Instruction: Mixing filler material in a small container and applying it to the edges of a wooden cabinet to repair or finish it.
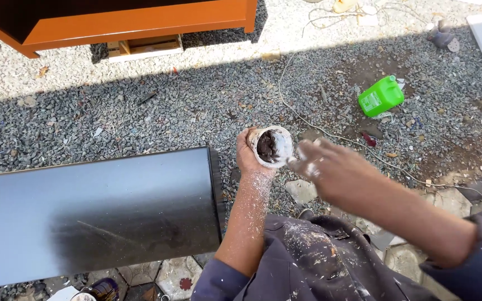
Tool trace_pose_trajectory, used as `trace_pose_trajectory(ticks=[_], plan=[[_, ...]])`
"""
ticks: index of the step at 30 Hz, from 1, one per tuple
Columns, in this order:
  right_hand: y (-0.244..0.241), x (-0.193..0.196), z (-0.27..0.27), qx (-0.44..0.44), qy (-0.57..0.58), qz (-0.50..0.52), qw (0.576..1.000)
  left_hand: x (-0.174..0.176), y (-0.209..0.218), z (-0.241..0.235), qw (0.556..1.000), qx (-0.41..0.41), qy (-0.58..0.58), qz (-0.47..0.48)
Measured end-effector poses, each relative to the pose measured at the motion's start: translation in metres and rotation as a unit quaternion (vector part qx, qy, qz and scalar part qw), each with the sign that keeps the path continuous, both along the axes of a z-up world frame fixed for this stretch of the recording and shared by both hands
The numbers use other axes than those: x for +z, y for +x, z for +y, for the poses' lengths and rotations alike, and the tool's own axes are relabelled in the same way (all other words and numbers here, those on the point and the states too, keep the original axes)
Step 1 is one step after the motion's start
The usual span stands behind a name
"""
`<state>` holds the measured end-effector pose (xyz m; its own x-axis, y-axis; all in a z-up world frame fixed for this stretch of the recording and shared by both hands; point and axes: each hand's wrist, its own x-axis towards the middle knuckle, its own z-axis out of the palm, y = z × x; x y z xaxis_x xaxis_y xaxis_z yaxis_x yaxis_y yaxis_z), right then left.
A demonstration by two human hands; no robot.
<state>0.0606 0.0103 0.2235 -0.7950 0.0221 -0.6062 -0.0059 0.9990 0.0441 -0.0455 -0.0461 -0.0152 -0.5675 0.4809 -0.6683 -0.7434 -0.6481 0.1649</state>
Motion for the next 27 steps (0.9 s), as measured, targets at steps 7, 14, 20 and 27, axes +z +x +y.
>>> trace_pose_trajectory(ticks=[7, 14, 20, 27], plan=[[-0.002, -0.045, 0.010, 0.044, 0.029, 0.188, 0.981, 0.013, -0.002, 0.008, 0.996, 0.011, 0.036, -0.076], [0.005, 0.015, 0.023, 0.081, 0.053, 0.131, 0.987, 0.043, 0.002, -0.011, 0.992, 0.016, 0.037, -0.120], [0.010, -0.049, 0.024, 0.147, 0.005, 0.108, 0.983, 0.030, -0.001, -0.003, 0.999, -0.032, -0.008, -0.025], [-0.003, -0.008, 0.017, 0.001, 0.039, 0.129, 0.991, -0.016, 0.012, 0.022, 0.999, 0.003, 0.037, -0.021]])
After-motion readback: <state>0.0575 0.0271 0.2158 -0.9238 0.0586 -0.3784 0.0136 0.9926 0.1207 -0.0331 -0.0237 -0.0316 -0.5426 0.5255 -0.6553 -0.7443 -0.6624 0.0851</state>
